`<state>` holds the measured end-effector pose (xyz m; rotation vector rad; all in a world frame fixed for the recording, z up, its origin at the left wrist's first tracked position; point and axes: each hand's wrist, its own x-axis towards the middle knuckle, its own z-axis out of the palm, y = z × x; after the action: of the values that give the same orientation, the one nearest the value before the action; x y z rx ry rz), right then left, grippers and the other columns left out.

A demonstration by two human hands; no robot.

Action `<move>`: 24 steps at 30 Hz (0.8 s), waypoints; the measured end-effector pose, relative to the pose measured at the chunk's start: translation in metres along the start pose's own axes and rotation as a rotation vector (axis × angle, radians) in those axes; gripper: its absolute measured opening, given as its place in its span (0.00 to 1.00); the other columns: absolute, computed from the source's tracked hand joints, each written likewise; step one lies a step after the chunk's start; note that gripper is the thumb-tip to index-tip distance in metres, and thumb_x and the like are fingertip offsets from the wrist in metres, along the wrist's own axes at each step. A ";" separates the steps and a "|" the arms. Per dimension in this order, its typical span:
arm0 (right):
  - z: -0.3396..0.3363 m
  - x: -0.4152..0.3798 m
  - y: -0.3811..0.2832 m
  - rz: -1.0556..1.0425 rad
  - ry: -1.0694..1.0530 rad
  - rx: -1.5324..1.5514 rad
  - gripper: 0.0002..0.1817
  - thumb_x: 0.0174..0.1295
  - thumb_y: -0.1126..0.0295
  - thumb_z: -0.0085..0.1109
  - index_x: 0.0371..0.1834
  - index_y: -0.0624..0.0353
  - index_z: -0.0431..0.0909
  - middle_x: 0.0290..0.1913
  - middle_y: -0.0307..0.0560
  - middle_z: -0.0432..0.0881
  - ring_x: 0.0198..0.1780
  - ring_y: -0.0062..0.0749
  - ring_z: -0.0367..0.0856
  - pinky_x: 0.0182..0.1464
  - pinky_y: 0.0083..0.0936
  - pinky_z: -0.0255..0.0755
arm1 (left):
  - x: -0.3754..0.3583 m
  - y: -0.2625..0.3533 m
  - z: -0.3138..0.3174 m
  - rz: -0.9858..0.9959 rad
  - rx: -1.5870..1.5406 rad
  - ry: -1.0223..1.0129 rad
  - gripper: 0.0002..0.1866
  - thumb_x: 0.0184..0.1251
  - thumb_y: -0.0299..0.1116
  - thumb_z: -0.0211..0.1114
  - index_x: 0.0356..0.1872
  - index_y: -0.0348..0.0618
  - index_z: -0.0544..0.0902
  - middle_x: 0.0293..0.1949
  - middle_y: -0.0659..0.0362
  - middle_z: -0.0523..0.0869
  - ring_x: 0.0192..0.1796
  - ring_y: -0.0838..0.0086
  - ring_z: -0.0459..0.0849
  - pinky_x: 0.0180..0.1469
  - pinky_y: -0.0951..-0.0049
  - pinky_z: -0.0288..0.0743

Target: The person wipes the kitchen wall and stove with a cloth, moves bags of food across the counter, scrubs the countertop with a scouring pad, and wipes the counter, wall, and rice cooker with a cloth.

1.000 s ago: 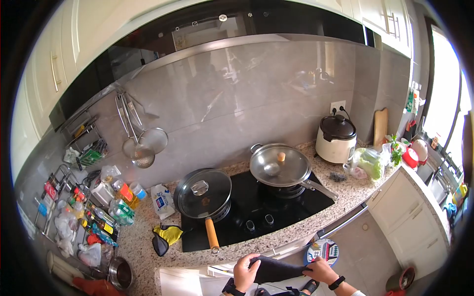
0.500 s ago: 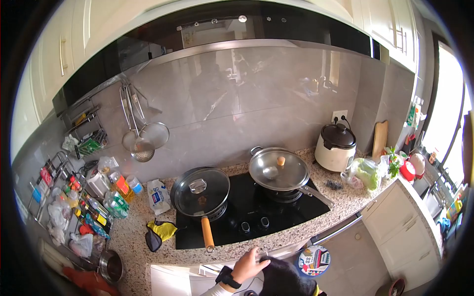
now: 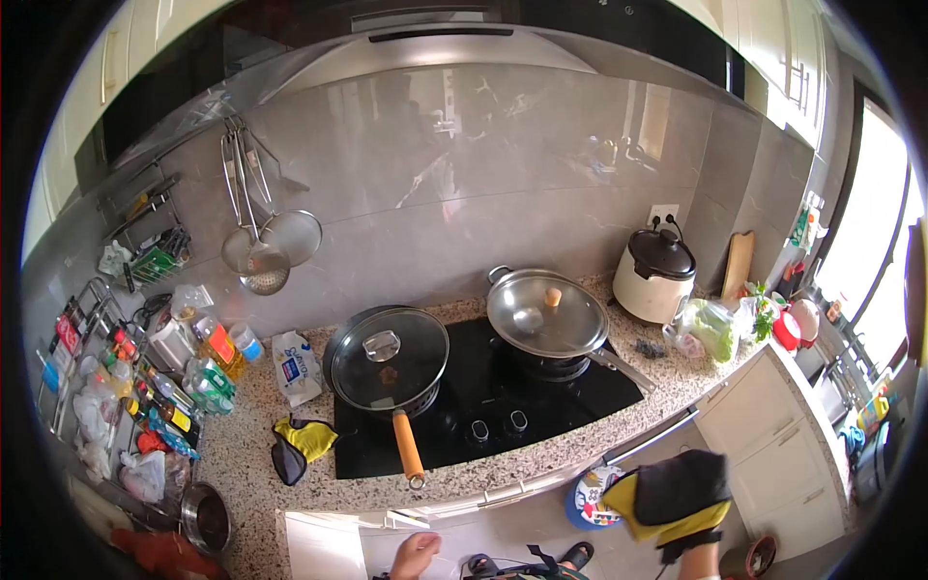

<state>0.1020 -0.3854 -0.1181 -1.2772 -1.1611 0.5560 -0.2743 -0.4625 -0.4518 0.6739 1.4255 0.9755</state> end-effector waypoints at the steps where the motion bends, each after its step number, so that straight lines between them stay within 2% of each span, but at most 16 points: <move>1: -0.008 0.007 0.003 -0.021 0.078 0.047 0.16 0.57 0.60 0.65 0.43 0.57 0.76 0.36 0.44 0.73 0.42 0.39 0.73 0.42 0.34 0.73 | -0.002 -0.004 -0.011 -0.007 -0.001 -0.009 0.14 0.69 0.34 0.62 0.52 0.42 0.79 0.43 0.61 0.84 0.41 0.77 0.82 0.37 0.80 0.75; 3: -0.024 0.025 0.001 -0.073 0.182 0.065 0.17 0.58 0.60 0.64 0.45 0.56 0.74 0.38 0.44 0.71 0.43 0.40 0.71 0.43 0.36 0.73 | -0.002 -0.011 -0.030 -0.085 -0.084 0.145 0.14 0.69 0.35 0.60 0.53 0.44 0.79 0.42 0.62 0.85 0.38 0.77 0.83 0.33 0.81 0.73; 4: -0.033 0.034 -0.003 -0.104 0.221 0.054 0.17 0.58 0.59 0.64 0.45 0.56 0.74 0.39 0.44 0.70 0.44 0.41 0.71 0.43 0.37 0.73 | 0.001 -0.012 -0.036 -0.093 -0.087 0.140 0.14 0.69 0.35 0.60 0.53 0.44 0.79 0.42 0.62 0.85 0.38 0.77 0.83 0.33 0.81 0.73; 6: -0.046 0.055 -0.013 -0.158 0.274 0.019 0.18 0.58 0.59 0.63 0.47 0.55 0.72 0.41 0.44 0.69 0.46 0.42 0.69 0.44 0.39 0.72 | 0.010 -0.015 -0.043 -0.141 -0.013 0.323 0.15 0.63 0.39 0.68 0.43 0.39 0.82 0.36 0.60 0.86 0.40 0.74 0.86 0.37 0.72 0.78; 7: -0.051 0.066 -0.019 -0.181 0.288 -0.003 0.19 0.58 0.58 0.63 0.48 0.54 0.71 0.42 0.45 0.68 0.46 0.43 0.68 0.44 0.40 0.72 | 0.015 -0.021 -0.048 -0.117 -0.038 0.332 0.11 0.62 0.37 0.68 0.39 0.41 0.82 0.32 0.61 0.84 0.35 0.76 0.85 0.30 0.77 0.74; 10: -0.065 0.100 -0.035 -0.247 0.324 -0.071 0.20 0.59 0.57 0.61 0.50 0.53 0.69 0.44 0.45 0.66 0.49 0.45 0.66 0.45 0.43 0.72 | 0.018 -0.028 -0.057 -0.036 -0.123 0.277 0.12 0.62 0.37 0.68 0.40 0.39 0.81 0.32 0.60 0.84 0.33 0.76 0.84 0.29 0.79 0.73; 12: -0.068 0.124 -0.044 -0.288 0.330 -0.109 0.21 0.60 0.57 0.61 0.52 0.52 0.67 0.46 0.45 0.64 0.50 0.46 0.65 0.45 0.45 0.71 | 0.021 -0.033 -0.053 -0.048 -0.174 0.300 0.12 0.63 0.36 0.67 0.41 0.39 0.81 0.33 0.60 0.85 0.32 0.76 0.84 0.28 0.79 0.73; 14: -0.067 0.151 -0.051 -0.328 0.329 -0.146 0.22 0.60 0.56 0.60 0.53 0.51 0.66 0.48 0.46 0.63 0.52 0.47 0.63 0.46 0.46 0.71 | 0.029 -0.050 -0.051 0.035 -0.109 0.349 0.12 0.64 0.37 0.66 0.41 0.39 0.81 0.33 0.59 0.85 0.32 0.75 0.85 0.28 0.78 0.73; 16: -0.063 0.181 -0.057 -0.359 0.316 -0.174 0.23 0.60 0.56 0.59 0.55 0.50 0.64 0.50 0.46 0.61 0.53 0.49 0.62 0.46 0.48 0.71 | 0.029 -0.054 -0.047 -0.007 -0.113 0.361 0.12 0.65 0.37 0.65 0.42 0.39 0.81 0.32 0.60 0.85 0.32 0.75 0.85 0.28 0.77 0.73; 18: -0.054 0.214 -0.064 -0.395 0.292 -0.207 0.24 0.61 0.55 0.58 0.56 0.49 0.63 0.52 0.46 0.59 0.55 0.50 0.60 0.47 0.50 0.70 | 0.008 -0.008 -0.036 -0.113 0.006 0.318 0.12 0.67 0.37 0.62 0.42 0.39 0.81 0.31 0.61 0.85 0.31 0.77 0.85 0.27 0.77 0.73; 19: -0.047 0.231 -0.067 -0.412 0.286 -0.218 0.25 0.61 0.55 0.58 0.57 0.49 0.62 0.53 0.46 0.59 0.55 0.51 0.59 0.47 0.51 0.70 | 0.005 -0.005 -0.030 -0.134 -0.061 0.372 0.11 0.67 0.37 0.60 0.40 0.40 0.81 0.27 0.62 0.83 0.30 0.78 0.85 0.27 0.76 0.73; 22: -0.026 0.287 -0.075 -0.456 0.244 -0.248 0.27 0.62 0.54 0.56 0.60 0.48 0.59 0.56 0.47 0.56 0.57 0.53 0.57 0.48 0.54 0.70 | 0.003 -0.015 -0.025 -0.144 -0.147 0.502 0.11 0.67 0.38 0.60 0.39 0.41 0.81 0.26 0.62 0.83 0.29 0.78 0.85 0.27 0.76 0.73; 24: -0.009 0.327 -0.083 -0.495 0.220 -0.276 0.28 0.62 0.53 0.56 0.61 0.47 0.58 0.58 0.47 0.55 0.59 0.54 0.55 0.49 0.56 0.69 | 0.013 -0.059 -0.036 -0.073 -0.161 0.529 0.11 0.67 0.39 0.61 0.38 0.42 0.81 0.27 0.63 0.83 0.28 0.78 0.84 0.26 0.75 0.73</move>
<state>0.2114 -0.1311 0.0755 -1.1846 -1.3358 -0.1109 -0.3028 -0.4853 -0.5118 0.2466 1.7889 1.2528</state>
